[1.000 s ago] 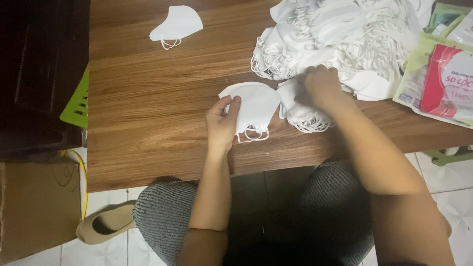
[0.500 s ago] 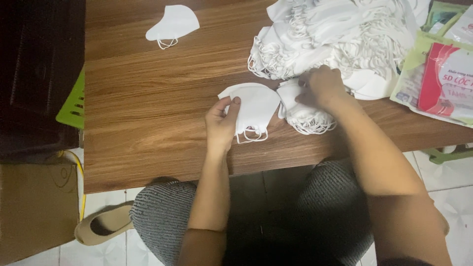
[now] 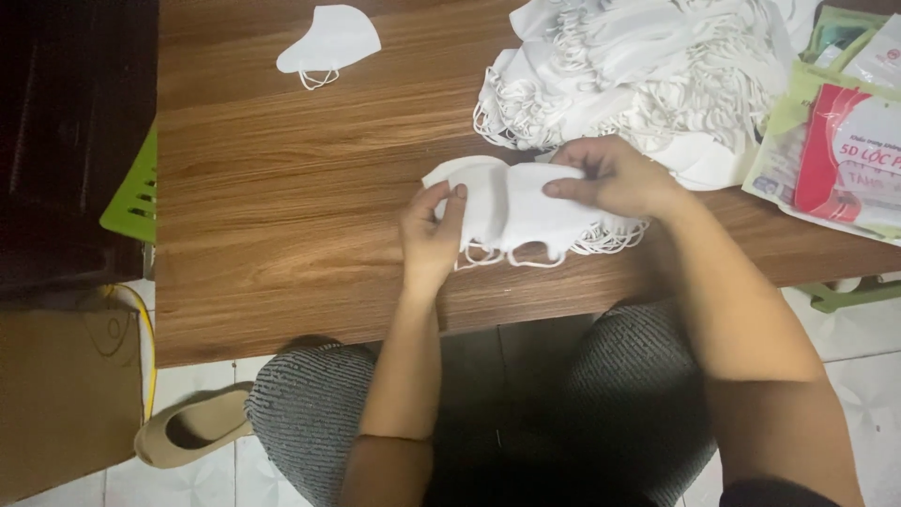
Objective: The person is manually folding individual face masks from a large pile and then placing a stack of them into a plastic retail bag.
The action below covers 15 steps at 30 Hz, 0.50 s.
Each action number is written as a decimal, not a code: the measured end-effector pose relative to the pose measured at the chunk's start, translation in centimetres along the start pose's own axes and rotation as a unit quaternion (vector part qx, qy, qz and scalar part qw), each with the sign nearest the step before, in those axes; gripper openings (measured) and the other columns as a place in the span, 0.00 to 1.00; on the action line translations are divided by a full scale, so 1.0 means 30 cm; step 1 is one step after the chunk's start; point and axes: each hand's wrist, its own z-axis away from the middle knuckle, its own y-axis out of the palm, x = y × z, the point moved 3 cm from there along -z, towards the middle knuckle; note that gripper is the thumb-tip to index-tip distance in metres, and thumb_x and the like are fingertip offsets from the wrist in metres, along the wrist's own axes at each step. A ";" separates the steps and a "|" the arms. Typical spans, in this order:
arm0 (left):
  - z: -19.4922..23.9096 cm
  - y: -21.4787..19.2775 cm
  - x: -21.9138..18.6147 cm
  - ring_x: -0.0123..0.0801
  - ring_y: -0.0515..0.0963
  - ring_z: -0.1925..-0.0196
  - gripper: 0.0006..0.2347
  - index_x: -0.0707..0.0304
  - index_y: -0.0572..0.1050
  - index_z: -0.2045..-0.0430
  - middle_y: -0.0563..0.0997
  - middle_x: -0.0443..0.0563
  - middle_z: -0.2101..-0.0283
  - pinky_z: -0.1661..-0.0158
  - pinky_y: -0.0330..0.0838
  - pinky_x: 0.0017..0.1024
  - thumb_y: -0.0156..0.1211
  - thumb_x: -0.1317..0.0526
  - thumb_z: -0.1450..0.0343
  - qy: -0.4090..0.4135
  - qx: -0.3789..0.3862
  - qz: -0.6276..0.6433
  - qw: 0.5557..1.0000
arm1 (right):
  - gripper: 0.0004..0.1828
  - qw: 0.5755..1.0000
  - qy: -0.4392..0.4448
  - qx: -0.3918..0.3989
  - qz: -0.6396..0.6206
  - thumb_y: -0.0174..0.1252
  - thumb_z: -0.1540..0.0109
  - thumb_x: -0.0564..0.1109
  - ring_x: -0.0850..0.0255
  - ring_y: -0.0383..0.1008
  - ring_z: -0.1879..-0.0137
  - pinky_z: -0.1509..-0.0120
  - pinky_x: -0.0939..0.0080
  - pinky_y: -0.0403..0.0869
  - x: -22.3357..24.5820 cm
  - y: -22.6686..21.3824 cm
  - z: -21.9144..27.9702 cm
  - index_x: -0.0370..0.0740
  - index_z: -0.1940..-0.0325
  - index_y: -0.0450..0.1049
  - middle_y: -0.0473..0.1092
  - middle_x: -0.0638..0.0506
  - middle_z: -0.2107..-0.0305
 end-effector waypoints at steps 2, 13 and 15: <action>0.019 0.008 -0.010 0.30 0.79 0.56 0.06 0.67 0.83 0.62 0.80 0.55 0.65 0.57 0.78 0.31 0.65 0.64 0.27 -0.040 0.017 0.022 0.999 | 0.09 1.000 -0.005 -0.001 -0.020 0.66 0.40 0.39 0.59 0.74 0.61 0.50 0.57 0.73 0.001 0.032 -0.011 0.36 0.56 0.80 0.78 0.46 0.70; 0.036 0.029 0.035 0.23 0.79 0.60 0.08 0.64 0.83 0.59 0.82 0.50 0.66 0.61 0.79 0.25 0.66 0.60 0.27 -0.124 0.072 0.084 0.986 | 0.08 0.997 0.026 -0.019 -0.068 0.69 0.41 0.40 0.64 0.71 0.69 0.60 0.67 0.72 -0.024 0.104 -0.038 0.35 0.60 0.81 0.72 0.51 0.79; 0.034 0.029 0.040 0.25 0.78 0.58 0.11 0.65 0.82 0.58 0.80 0.51 0.63 0.57 0.77 0.26 0.66 0.57 0.27 -0.124 0.088 0.066 0.986 | 0.08 0.997 0.021 -0.012 -0.078 0.69 0.41 0.39 0.65 0.72 0.68 0.60 0.68 0.72 -0.028 0.107 -0.042 0.35 0.60 0.81 0.74 0.50 0.77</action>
